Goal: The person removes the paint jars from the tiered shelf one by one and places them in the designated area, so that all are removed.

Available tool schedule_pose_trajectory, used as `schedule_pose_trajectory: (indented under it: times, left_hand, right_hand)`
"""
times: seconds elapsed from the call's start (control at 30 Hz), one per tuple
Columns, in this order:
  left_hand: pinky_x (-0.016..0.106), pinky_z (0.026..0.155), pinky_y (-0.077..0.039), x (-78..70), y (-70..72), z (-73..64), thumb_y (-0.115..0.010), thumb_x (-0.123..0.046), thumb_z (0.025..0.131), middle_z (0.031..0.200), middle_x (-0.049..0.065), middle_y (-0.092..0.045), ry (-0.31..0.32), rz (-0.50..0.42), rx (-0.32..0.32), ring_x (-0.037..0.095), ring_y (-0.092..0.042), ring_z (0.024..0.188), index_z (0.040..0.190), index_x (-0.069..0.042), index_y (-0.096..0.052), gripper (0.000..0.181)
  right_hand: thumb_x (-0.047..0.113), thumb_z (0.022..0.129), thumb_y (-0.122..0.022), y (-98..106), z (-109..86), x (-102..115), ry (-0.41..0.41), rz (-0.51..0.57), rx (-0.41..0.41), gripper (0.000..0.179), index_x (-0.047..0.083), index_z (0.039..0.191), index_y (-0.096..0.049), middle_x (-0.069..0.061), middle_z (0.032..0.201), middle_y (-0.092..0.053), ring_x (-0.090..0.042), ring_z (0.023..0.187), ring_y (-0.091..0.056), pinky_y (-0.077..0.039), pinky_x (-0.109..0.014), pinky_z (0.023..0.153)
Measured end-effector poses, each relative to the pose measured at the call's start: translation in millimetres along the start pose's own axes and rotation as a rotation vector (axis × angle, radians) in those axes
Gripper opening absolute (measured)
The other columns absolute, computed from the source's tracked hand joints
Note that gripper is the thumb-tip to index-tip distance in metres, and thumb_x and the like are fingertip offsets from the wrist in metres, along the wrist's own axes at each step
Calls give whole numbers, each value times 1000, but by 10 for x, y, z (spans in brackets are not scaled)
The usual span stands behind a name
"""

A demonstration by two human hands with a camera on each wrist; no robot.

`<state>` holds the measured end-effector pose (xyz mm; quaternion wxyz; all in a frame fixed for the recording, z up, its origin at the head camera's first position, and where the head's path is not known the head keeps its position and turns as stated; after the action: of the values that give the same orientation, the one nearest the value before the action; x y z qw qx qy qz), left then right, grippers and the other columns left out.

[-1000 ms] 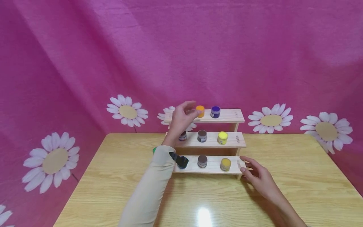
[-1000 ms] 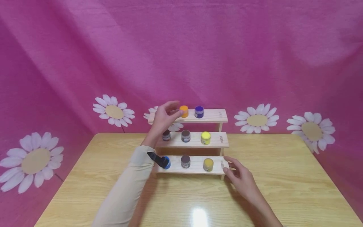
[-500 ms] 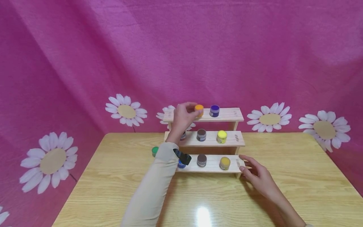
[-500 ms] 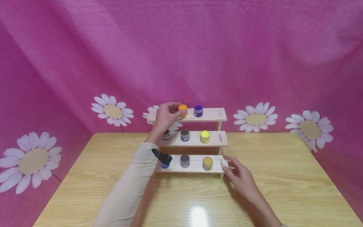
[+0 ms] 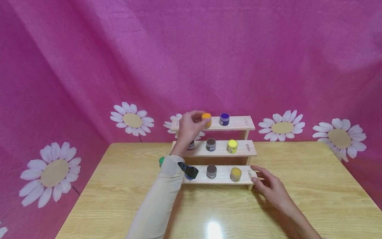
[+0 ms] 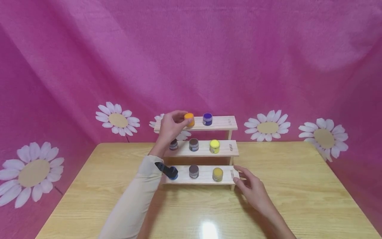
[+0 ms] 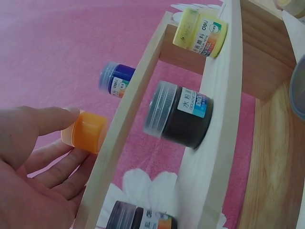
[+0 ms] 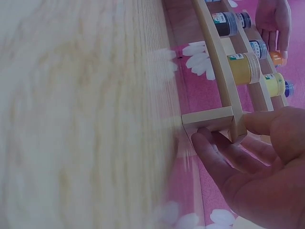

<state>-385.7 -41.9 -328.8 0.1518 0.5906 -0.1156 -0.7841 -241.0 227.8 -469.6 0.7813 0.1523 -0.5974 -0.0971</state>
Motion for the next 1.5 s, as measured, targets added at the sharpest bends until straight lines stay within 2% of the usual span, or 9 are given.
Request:
schedule_pose_trajectory:
  times: [0.4,0.6,0.87,1.13,1.4,1.5]
  left_hand:
    - [27,98,-55,12,229,-186,-81,-18,91,117,5,-73,-8,-141,-3,19,-67,111,123,-8,-72,35]
    - [33,102,-54,23,386,-320,-81,-14,90,121,9,-72,-59,-213,-1,22,-66,116,124,-4,-71,37]
    - [36,101,-55,61,637,-522,-81,-17,90,118,8,-72,-111,-212,-24,23,-68,111,122,-6,-72,34]
    - [31,98,-56,260,855,-766,-81,-16,90,117,8,-72,-71,-235,-65,23,-68,107,121,-6,-72,34]
    - [40,107,-51,505,1034,-966,-82,-14,90,120,11,-70,-23,-219,-112,24,-66,114,123,-3,-69,37]
    - [33,104,-52,610,1111,-1034,-81,-11,90,120,12,-70,-3,-233,-134,24,-66,113,123,-2,-68,36]
  right_hand:
    - [-2,102,-59,-2,8,6,2,-3,6,41,-11,141,-51,-34,118,-63,-12,90,-69,-64,-34,74]
    - [-1,102,-60,-2,-11,-11,-10,-21,8,42,-10,142,-51,-34,119,-63,-10,90,-68,-64,-33,74]
    - [1,103,-60,33,-6,-20,-3,-19,9,42,-10,142,-51,-33,118,-63,-9,89,-69,-64,-33,73]
    - [1,103,-59,25,-6,-1,10,-6,19,41,-10,141,-51,-34,118,-62,-8,90,-69,-64,-33,73]
    - [2,103,-60,-10,-4,-12,-5,8,21,42,-9,142,-51,-36,121,-61,-6,92,-68,-64,-34,75]
    - [3,103,-60,-16,-2,-1,-8,2,21,42,-8,142,-51,-36,120,-62,-7,92,-68,-64,-34,75]
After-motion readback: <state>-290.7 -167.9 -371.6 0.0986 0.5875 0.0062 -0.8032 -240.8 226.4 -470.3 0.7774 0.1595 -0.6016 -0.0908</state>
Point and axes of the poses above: each hand's wrist, its own z-axis towards the middle knuckle, its own y-axis out of the back of the hand, x = y × z, the point moved 8 cm from there along z, towards the middle knuckle
